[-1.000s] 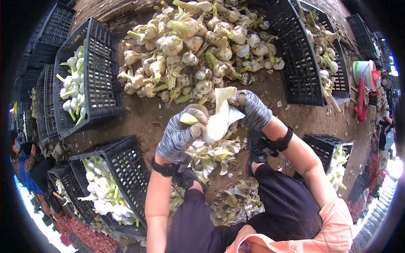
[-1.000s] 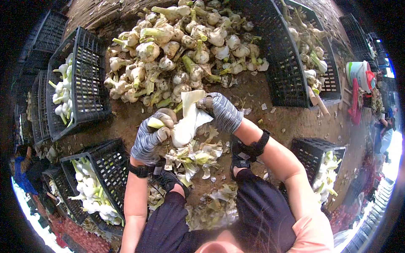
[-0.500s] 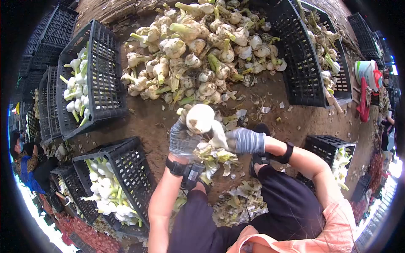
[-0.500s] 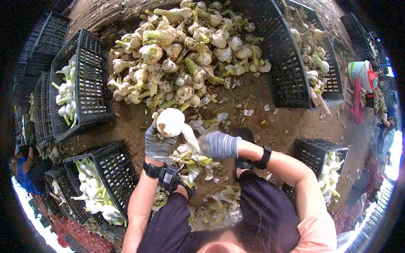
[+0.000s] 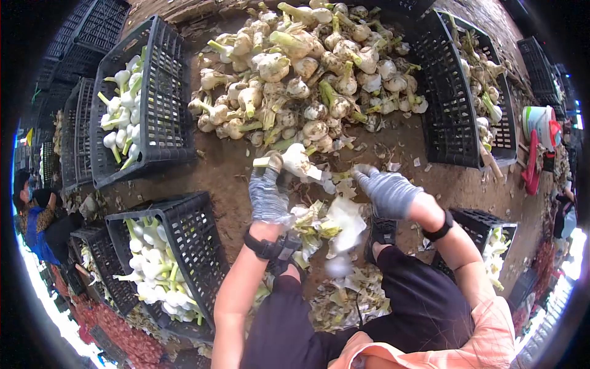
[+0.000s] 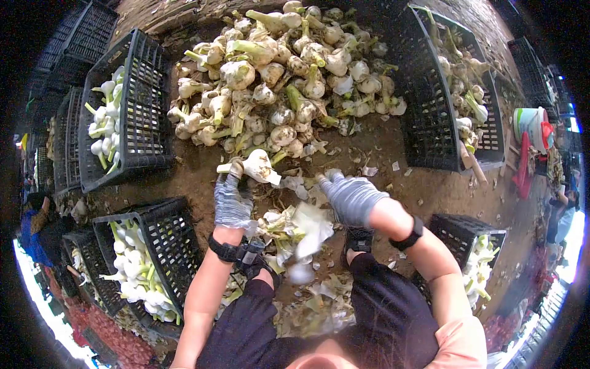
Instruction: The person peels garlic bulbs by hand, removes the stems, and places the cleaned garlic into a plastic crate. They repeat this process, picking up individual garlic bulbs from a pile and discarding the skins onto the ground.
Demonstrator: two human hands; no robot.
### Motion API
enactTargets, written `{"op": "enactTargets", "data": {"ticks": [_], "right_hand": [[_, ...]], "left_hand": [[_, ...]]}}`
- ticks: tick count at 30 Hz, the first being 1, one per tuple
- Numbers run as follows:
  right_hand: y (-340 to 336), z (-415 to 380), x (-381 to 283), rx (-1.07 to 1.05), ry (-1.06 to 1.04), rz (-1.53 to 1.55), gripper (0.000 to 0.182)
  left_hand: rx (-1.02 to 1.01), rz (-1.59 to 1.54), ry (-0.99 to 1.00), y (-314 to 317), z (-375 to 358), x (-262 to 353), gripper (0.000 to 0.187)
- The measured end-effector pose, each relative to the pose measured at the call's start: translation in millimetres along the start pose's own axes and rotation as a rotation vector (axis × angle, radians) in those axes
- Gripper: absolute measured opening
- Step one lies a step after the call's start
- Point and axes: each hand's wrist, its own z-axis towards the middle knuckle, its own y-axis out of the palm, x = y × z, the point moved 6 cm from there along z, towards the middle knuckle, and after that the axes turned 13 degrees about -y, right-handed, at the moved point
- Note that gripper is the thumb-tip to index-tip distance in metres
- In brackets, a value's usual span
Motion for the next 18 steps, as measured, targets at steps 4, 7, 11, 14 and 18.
{"op": "enactTargets", "data": {"ticks": [4, 7, 11, 14, 18], "right_hand": [[-34.6, 19.0, -28.6, 0.467, 0.009, 0.288, 0.048], [-42.8, 32.3, -41.2, 0.641, -0.129, 0.321, 0.034], [-23.3, 39.4, 26.7, 0.874, 0.165, 0.609, 0.017], [0.6, 48.1, 36.3, 0.425, 0.039, 0.415, 0.023], [-20.6, 44.9, -8.2, 0.57, -0.128, 0.206, 0.035]], "left_hand": [[-0.031, 0.032, 0.126, 7.6, -10.9, 1.5, 0.02], [0.028, 0.199, 0.176, 8.9, -17.7, 0.0, 0.026], [0.044, 0.275, 0.245, 15.3, -32.4, 10.3, 0.026], [0.024, 0.246, 0.278, 15.0, -31.7, 15.3, 0.023], [0.08, 0.287, 0.268, 9.7, -31.8, 19.5, 0.023]]}}
